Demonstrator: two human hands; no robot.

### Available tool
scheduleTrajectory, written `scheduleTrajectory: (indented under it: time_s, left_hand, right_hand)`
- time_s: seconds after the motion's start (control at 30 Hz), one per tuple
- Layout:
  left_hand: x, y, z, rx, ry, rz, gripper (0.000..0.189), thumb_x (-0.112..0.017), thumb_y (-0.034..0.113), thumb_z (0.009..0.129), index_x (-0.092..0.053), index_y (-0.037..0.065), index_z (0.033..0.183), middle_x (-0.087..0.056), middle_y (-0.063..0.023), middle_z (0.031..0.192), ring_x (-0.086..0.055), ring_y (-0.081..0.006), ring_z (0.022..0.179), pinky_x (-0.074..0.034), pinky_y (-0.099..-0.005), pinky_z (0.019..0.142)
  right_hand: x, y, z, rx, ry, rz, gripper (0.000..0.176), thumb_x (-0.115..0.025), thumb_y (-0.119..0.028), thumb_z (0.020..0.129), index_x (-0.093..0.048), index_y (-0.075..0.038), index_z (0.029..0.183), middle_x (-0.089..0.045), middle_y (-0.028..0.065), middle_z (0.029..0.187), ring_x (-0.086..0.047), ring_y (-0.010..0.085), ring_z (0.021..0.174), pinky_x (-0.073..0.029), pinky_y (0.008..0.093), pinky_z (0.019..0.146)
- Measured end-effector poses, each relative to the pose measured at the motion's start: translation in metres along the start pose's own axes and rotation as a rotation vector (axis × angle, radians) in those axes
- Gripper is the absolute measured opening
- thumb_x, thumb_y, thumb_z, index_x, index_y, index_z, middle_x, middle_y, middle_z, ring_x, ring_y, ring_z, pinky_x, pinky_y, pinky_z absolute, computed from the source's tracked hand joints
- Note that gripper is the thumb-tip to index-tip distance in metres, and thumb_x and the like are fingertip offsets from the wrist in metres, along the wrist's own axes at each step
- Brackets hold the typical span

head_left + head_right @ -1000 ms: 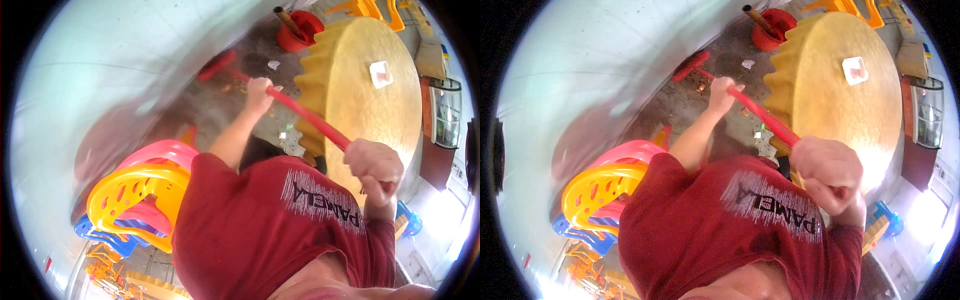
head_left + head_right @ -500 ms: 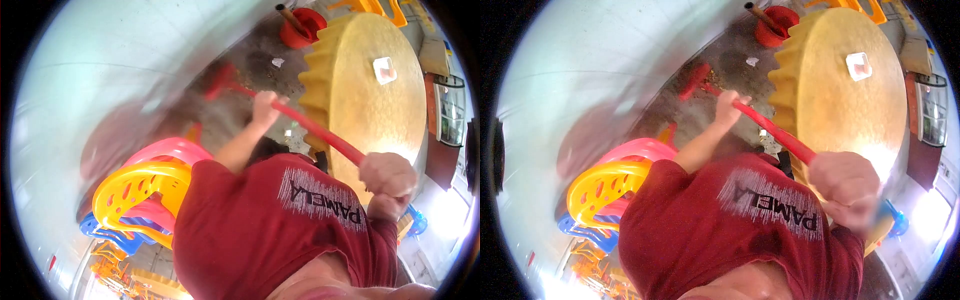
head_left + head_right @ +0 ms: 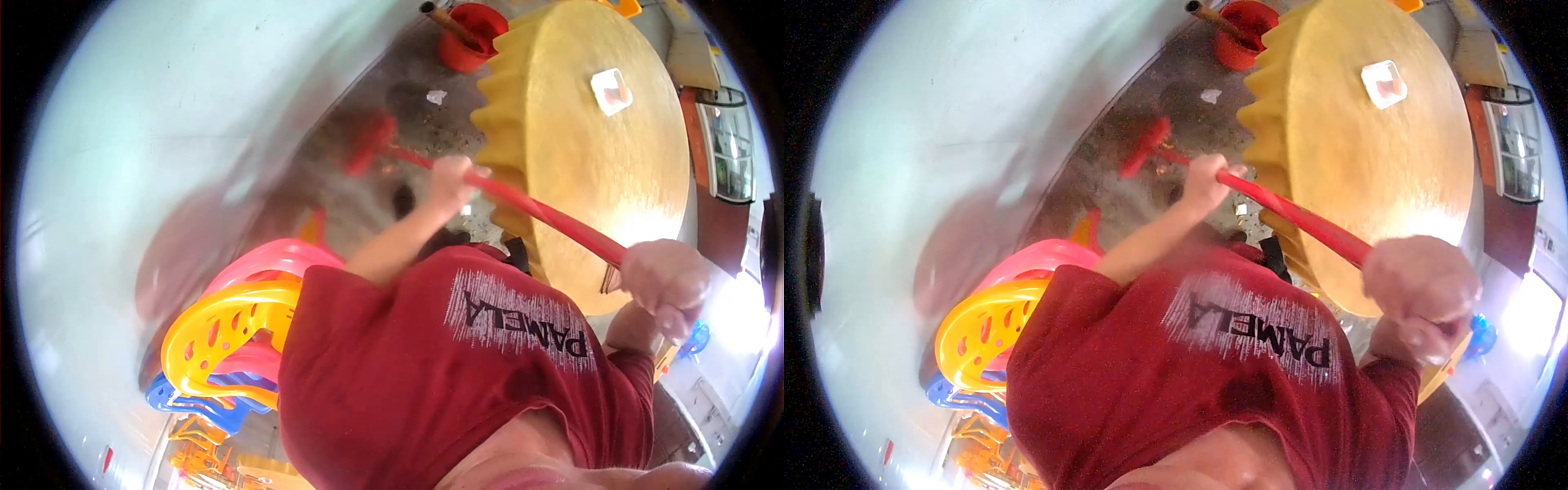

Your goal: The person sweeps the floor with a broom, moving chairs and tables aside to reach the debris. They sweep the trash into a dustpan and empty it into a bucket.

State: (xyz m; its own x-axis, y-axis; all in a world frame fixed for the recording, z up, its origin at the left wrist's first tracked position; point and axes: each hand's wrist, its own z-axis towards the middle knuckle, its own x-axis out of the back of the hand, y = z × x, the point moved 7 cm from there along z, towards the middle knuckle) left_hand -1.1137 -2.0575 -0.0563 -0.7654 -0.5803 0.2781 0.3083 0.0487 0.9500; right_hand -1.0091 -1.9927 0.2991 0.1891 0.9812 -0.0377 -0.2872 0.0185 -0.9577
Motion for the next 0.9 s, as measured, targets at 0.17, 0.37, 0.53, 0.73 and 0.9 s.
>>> scheduleTrajectory:
  time_s: [0.17,0.37,0.53,0.73,0.9]
  left_hand:
    - [-0.021,0.059,0.025,-0.216,0.044,0.052,0.043,-0.079,0.028,0.071,-0.045,0.008,0.055,-0.049,-0.0125,0.053,-0.052,-0.0354,0.054,-0.039,-0.0445,0.052]
    - [-0.065,-0.033,0.087,-0.115,-0.139,0.041,0.041,-0.074,0.031,0.075,-0.048,0.005,0.056,-0.053,-0.0160,0.060,-0.054,-0.0377,0.060,-0.041,-0.0466,0.056]
    - [-0.093,0.005,0.023,-0.223,-0.224,0.035,0.040,-0.075,0.031,0.074,-0.050,0.006,0.056,-0.054,-0.0157,0.060,-0.055,-0.0374,0.061,-0.042,-0.0471,0.058]
    - [-0.085,0.082,-0.032,-0.233,-0.150,-0.021,0.039,-0.076,0.031,0.072,-0.050,0.007,0.056,-0.054,-0.0132,0.061,-0.054,-0.0353,0.063,-0.042,-0.0464,0.059]
    - [-0.042,0.033,-0.044,-0.210,0.062,0.171,0.040,-0.076,0.024,0.070,-0.044,0.006,0.053,-0.049,-0.0130,0.057,-0.050,-0.0349,0.059,-0.038,-0.0464,0.059]
  right_hand:
    - [0.023,-0.061,-0.027,0.159,-0.083,-0.030,0.024,-0.061,-0.013,0.080,-0.046,-0.011,0.062,-0.047,0.0023,0.048,-0.046,0.0179,0.039,-0.042,0.0341,0.041]
    - [-0.002,0.017,-0.047,-0.193,0.403,-0.577,0.008,-0.059,-0.004,0.071,-0.053,-0.003,0.065,-0.055,0.0103,0.061,-0.055,0.0244,0.056,-0.047,0.0385,0.059]
    - [-0.008,-0.010,-0.056,-0.066,0.433,-0.461,0.012,-0.055,-0.006,0.072,-0.048,-0.005,0.062,-0.050,0.0069,0.054,-0.048,0.0207,0.045,-0.041,0.0360,0.047]
    - [-0.011,-0.084,-0.100,0.164,0.172,-0.220,0.019,-0.058,-0.012,0.074,-0.044,-0.008,0.061,-0.051,0.0017,0.052,-0.048,0.0142,0.040,-0.040,0.0270,0.040]
    - [-0.046,-0.034,-0.157,0.028,0.330,-0.423,0.019,-0.062,-0.007,0.071,-0.047,-0.005,0.060,-0.052,0.0068,0.056,-0.056,0.0246,0.051,-0.048,0.0370,0.052]
